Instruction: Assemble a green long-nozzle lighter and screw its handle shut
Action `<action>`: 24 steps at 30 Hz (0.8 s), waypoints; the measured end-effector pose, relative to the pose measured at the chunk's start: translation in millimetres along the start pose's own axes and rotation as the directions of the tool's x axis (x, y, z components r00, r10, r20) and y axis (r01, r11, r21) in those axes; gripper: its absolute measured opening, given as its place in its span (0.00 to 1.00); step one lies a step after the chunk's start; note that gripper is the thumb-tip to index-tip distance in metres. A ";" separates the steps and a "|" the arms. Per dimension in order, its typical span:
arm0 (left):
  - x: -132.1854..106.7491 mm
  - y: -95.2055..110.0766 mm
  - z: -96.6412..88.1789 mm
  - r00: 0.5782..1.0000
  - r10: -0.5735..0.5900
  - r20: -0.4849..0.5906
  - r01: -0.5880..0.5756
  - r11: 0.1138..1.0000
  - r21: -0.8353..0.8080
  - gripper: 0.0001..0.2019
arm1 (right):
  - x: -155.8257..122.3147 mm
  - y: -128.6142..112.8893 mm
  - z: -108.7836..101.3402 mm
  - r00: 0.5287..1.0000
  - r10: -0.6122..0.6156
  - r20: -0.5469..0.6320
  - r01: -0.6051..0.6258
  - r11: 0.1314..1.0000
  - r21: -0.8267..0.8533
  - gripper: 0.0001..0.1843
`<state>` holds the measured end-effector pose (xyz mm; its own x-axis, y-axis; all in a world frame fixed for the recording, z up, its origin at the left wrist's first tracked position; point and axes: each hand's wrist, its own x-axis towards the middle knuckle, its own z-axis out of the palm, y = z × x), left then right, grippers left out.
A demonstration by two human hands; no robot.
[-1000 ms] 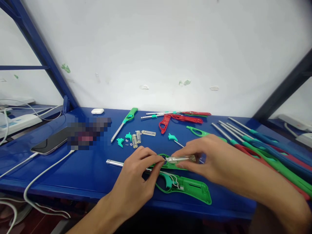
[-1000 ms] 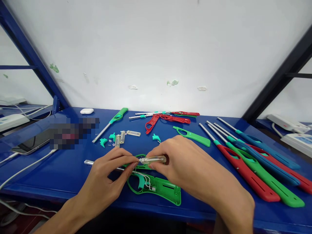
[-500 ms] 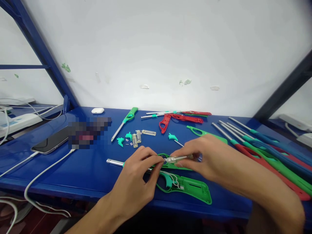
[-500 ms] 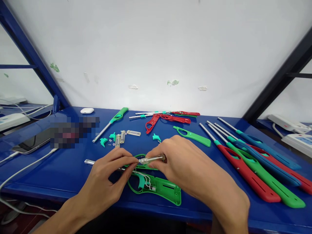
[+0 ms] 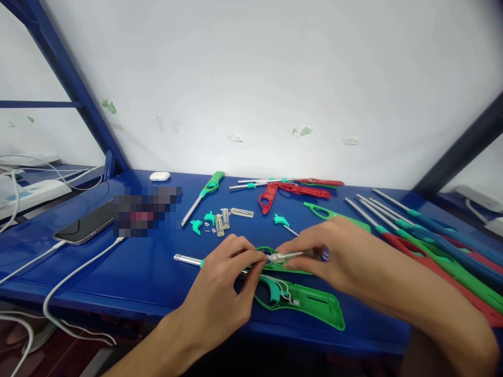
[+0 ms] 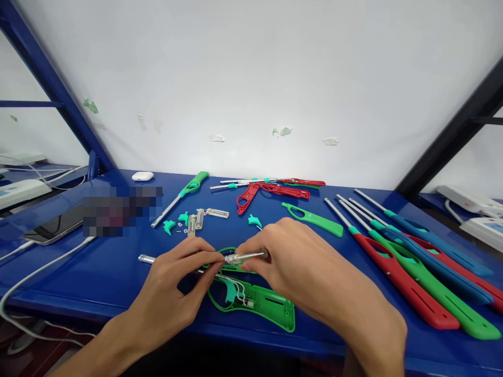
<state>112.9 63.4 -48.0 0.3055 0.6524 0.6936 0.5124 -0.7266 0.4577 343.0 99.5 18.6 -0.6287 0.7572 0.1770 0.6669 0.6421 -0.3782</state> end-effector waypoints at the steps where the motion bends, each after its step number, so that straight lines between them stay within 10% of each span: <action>1: -0.1 0.2 -0.1 1.000 0.004 0.002 -0.004 1.000 -0.002 0.09 | -0.4 0.3 0.4 1.000 -0.006 0.001 0.006 1.000 0.003 0.11; 24: -1.4 0.7 0.9 0.998 0.049 -0.029 -0.049 0.999 0.005 0.07 | -5.1 2.4 -2.4 1.000 -0.009 0.001 0.009 1.000 0.019 0.12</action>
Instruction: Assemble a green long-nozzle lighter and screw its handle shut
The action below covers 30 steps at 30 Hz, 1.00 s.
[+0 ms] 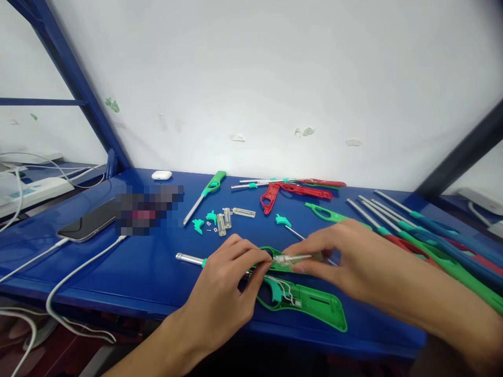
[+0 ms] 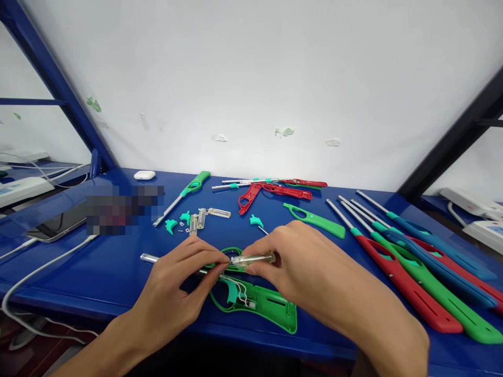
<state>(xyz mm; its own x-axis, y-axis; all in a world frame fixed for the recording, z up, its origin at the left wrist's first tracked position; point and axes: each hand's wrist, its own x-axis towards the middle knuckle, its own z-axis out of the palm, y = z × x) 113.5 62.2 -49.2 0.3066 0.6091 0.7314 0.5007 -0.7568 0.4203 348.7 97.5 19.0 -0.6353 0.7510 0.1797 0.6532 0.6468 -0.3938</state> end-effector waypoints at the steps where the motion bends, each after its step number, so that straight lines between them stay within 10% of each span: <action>1: 0.0 0.4 0.1 1.000 0.007 0.001 -0.007 1.000 -0.003 0.07 | 0.0 -0.1 0.4 1.000 0.005 -0.005 -0.004 1.000 0.003 0.12; 30: 1.3 1.6 -2.1 1.000 0.027 0.004 -0.027 1.000 -0.015 0.07 | -0.1 -3.5 1.7 1.000 -0.020 0.001 0.020 1.000 0.018 0.10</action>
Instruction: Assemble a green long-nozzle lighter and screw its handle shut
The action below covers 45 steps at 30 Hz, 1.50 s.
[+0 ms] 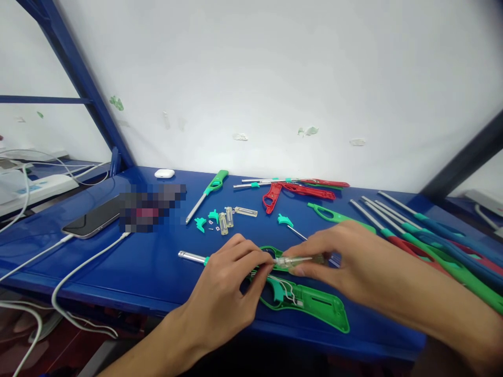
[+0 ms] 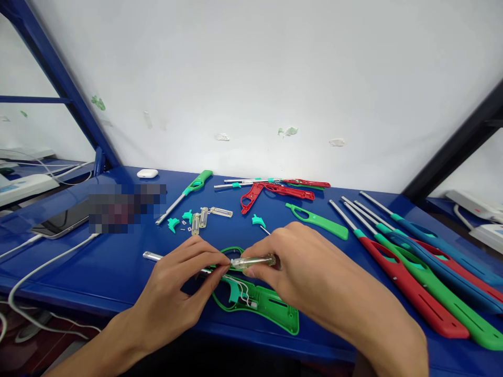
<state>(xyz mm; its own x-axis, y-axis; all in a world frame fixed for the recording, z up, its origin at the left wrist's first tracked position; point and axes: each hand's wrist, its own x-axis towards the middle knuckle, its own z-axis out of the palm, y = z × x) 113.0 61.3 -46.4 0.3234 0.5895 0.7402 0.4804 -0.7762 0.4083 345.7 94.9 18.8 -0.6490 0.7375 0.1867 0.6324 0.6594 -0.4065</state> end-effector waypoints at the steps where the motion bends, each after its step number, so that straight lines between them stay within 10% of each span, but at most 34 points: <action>1: -0.2 -0.1 0.2 1.000 0.000 0.000 0.000 1.000 0.001 0.07 | 0.1 -0.2 0.2 1.000 0.003 0.003 -0.003 1.000 -0.004 0.11; 45: -1.1 -1.8 1.3 0.996 0.065 -0.060 -0.064 0.998 0.028 0.08 | 0.8 -2.5 -4.7 1.000 0.003 0.003 -0.003 1.000 0.010 0.11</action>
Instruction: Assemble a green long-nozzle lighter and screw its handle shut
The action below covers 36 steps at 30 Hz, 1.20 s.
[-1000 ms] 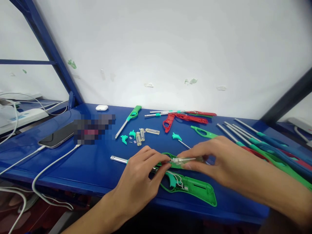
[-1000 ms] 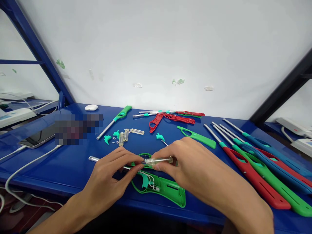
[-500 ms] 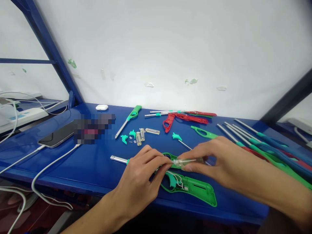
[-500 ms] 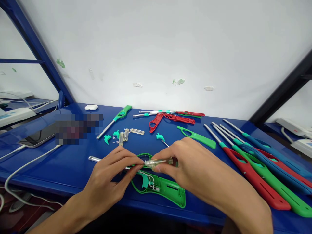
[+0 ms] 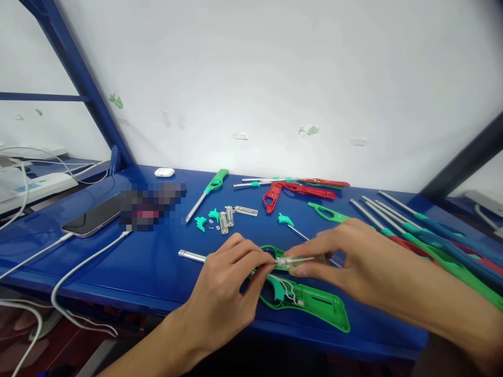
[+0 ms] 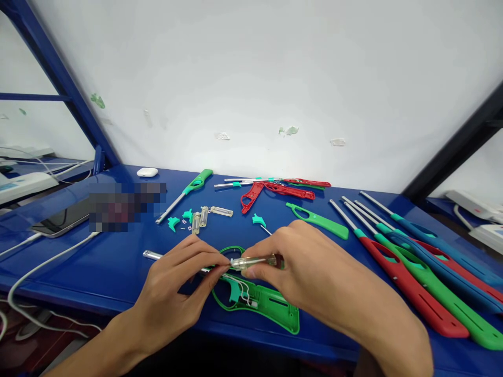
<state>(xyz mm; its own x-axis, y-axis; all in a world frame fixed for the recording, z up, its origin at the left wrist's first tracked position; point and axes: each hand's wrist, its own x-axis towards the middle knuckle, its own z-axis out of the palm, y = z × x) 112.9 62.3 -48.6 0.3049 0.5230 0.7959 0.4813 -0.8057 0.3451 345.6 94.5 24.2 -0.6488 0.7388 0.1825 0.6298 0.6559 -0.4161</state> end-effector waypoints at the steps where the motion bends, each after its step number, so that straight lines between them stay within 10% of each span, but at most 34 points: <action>1: 0.1 -0.4 0.2 1.000 -0.002 0.002 0.002 1.000 0.002 0.08 | 0.4 -0.2 0.1 1.000 0.001 0.004 -0.001 1.000 0.000 0.11; 36: -2.6 1.0 -0.4 1.000 -0.017 -0.015 0.017 0.999 0.028 0.07 | -3.6 6.9 3.6 0.996 -0.031 -0.088 0.029 0.999 -0.018 0.08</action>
<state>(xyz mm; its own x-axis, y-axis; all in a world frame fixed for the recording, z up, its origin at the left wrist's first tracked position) 112.2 60.0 -50.1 0.2844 0.5325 0.7972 0.5094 -0.7884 0.3449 350.7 95.8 17.5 -0.6278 0.7291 0.2726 0.6181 0.6798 -0.3947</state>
